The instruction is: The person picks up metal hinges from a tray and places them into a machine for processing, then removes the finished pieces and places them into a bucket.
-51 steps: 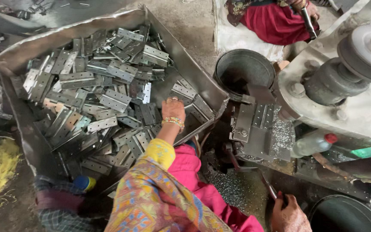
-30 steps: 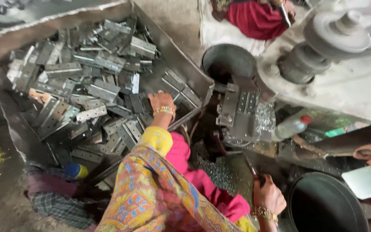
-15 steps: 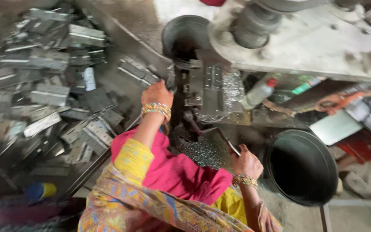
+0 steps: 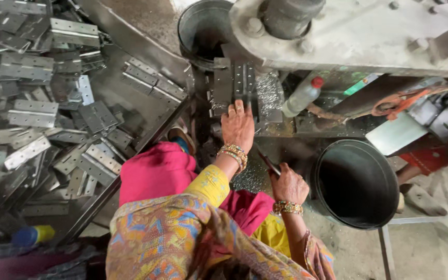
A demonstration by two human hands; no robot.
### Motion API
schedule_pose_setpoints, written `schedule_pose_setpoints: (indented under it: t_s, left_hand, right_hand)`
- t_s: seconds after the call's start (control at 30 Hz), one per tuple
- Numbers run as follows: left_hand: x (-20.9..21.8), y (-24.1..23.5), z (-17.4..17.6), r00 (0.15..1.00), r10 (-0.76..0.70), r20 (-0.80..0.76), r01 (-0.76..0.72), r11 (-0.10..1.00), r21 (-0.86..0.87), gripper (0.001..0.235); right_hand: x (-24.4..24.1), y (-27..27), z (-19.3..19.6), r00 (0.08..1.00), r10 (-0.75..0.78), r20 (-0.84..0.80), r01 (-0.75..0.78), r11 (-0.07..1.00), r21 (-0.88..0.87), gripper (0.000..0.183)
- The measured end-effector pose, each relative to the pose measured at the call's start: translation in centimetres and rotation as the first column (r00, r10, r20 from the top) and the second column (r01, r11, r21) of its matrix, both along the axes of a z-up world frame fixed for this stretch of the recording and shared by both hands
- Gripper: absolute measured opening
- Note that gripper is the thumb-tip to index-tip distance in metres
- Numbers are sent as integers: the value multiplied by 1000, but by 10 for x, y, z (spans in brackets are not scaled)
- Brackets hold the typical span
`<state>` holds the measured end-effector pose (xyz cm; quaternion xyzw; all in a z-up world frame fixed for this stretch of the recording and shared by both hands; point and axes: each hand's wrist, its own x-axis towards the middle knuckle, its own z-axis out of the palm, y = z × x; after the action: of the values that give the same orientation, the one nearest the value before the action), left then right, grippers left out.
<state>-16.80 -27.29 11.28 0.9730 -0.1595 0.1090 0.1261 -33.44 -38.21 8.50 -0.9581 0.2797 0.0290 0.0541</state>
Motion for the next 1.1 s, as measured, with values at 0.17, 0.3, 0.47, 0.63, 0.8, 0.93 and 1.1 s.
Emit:
schedule_pose_setpoints:
  t_s: [0.17, 0.3, 0.47, 0.63, 0.8, 0.93, 1.1]
  left_hand:
    - [-12, 12, -15, 986, -93, -141, 115, 980, 161, 37]
    - [9, 5, -18, 994, -89, 70, 62, 943, 326, 55]
    - [31, -9, -15, 989, -37, -142, 87, 926, 367, 42]
    - [20, -8, -37, 996, -69, -52, 79, 973, 219, 45]
    - [16, 5, -28, 988, -103, -113, 134, 941, 312, 41]
    - [14, 10, -22, 995, -75, -59, 86, 975, 203, 41]
    - [27, 6, -23, 991, -85, -106, 113, 950, 292, 39]
  right_hand:
    - [5, -8, -2, 995, 65, -81, -59, 996, 69, 35]
    - [14, -23, -11, 975, 180, -132, -184, 983, -24, 27]
    - [-10, -21, -71, 988, 149, -37, -148, 989, 18, 38]
    - [-17, -35, -92, 991, 127, -41, -122, 987, 103, 38]
    - [-5, -36, -95, 980, 68, -188, -43, 990, 133, 37]
    - [-12, -44, -153, 988, 153, 18, -152, 953, 263, 35]
    - [-4, -48, -109, 974, 105, -202, -77, 987, 139, 35]
